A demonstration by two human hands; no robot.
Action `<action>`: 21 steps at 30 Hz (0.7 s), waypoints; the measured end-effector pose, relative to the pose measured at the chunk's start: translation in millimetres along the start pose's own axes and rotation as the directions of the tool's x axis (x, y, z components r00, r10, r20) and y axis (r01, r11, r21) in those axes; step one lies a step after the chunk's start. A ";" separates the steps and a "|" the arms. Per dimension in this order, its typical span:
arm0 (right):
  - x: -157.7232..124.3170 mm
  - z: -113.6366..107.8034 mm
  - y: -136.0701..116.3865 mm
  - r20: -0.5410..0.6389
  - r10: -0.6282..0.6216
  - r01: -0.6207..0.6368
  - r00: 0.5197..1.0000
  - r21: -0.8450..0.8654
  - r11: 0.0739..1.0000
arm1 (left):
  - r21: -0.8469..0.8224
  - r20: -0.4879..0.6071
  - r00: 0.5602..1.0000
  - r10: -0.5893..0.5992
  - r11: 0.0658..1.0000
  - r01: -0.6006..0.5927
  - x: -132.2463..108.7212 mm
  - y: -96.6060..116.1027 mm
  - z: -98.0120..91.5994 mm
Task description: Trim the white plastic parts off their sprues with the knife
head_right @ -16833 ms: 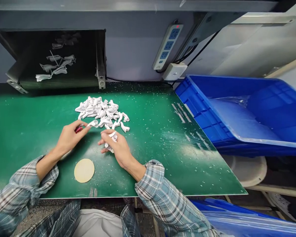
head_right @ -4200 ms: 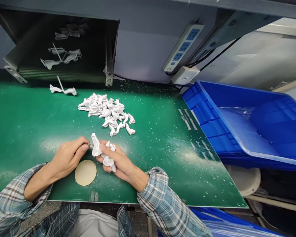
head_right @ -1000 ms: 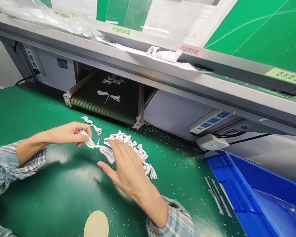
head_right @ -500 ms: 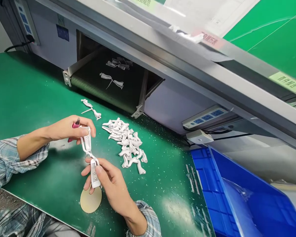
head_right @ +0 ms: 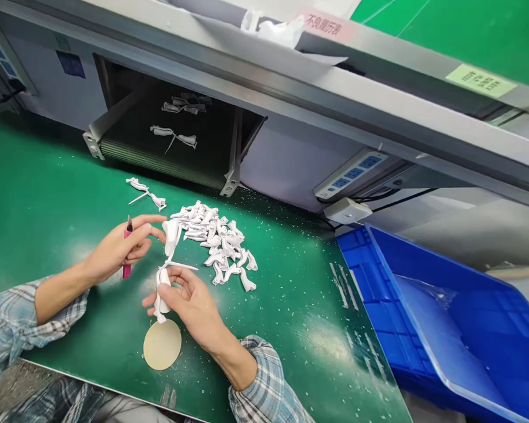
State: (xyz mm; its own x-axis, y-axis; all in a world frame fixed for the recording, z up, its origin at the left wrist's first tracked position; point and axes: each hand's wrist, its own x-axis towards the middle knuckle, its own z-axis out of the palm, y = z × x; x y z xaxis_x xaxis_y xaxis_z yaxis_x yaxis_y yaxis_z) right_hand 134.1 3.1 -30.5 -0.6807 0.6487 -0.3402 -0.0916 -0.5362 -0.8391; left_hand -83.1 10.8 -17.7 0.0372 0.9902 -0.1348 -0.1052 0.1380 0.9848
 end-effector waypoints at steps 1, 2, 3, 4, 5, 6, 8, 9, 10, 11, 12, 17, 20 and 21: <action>1.6 -0.1 1.9 -0.023 -0.022 0.021 0.999 -0.037 0.999 | 0.030 -0.007 1.000 0.000 1.000 0.000 -2.4 -2.4 4.4; 3.2 0.0 4.0 -0.039 -0.042 0.039 0.998 -0.065 0.997 | 0.064 -0.006 1.000 0.003 0.998 -0.003 -4.5 -3.8 8.0; 4.6 0.1 5.9 -0.052 -0.056 0.052 0.997 -0.087 0.995 | 0.095 -0.003 1.000 0.011 0.995 -0.011 -6.1 -4.5 10.9; 5.7 0.1 7.5 -0.054 -0.062 0.056 0.997 -0.106 0.993 | 0.118 0.003 1.000 0.020 0.993 -0.021 -7.0 -4.6 12.9; 6.3 -0.1 8.7 -0.045 -0.064 0.058 0.997 -0.121 0.991 | 0.129 0.007 0.999 0.033 0.991 -0.033 -7.2 -4.5 14.2; 6.6 -0.6 9.3 -0.025 -0.062 0.059 0.998 -0.126 0.990 | 0.129 0.010 0.999 0.043 0.991 -0.044 -6.7 -4.3 14.7; 6.1 -2.4 8.9 0.046 -0.051 0.055 0.998 -0.093 0.994 | 0.116 0.011 0.999 0.048 0.992 -0.049 -4.3 -4.3 13.9; 5.5 -3.6 8.2 0.088 -0.045 0.050 0.995 -0.059 0.997 | 0.107 0.011 0.999 0.043 0.993 -0.043 -2.9 -4.5 13.0; 4.9 -4.8 7.1 0.121 -0.039 0.042 0.992 -0.025 0.999 | 0.097 0.011 0.999 0.033 0.995 -0.034 -1.6 -4.7 11.9; 4.2 -5.8 6.0 0.143 -0.032 0.032 0.989 -0.001 0.999 | 0.086 0.015 1.000 0.022 0.996 -0.024 -0.5 -4.9 11.0; 3.6 -6.5 4.8 0.159 -0.025 0.023 0.987 0.010 1.000 | 0.075 0.021 1.000 0.013 0.997 -0.014 0.4 -5.0 10.3; 2.5 -6.4 2.0 0.164 0.016 -0.015 0.986 -0.007 1.000 | 0.137 0.071 0.997 0.013 0.990 -0.023 7.2 -9.0 9.4; 3.8 -10.4 4.4 0.167 0.028 -0.041 0.986 0.072 0.997 | 0.306 0.054 0.997 0.061 0.949 -0.074 20.5 -23.2 9.4; 4.4 -13.6 5.7 0.163 0.029 -0.046 0.986 0.103 0.994 | 0.380 0.058 0.995 0.078 0.920 -0.095 26.3 -29.9 9.4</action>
State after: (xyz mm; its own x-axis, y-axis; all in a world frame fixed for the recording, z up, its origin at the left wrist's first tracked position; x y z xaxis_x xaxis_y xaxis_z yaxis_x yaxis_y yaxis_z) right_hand 140.4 10.2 -42.6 -0.7926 0.5359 -0.2908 -0.1340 -0.6184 -0.7744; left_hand -69.7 32.5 -49.7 0.0867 0.9950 -0.0505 0.2773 0.0246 0.9605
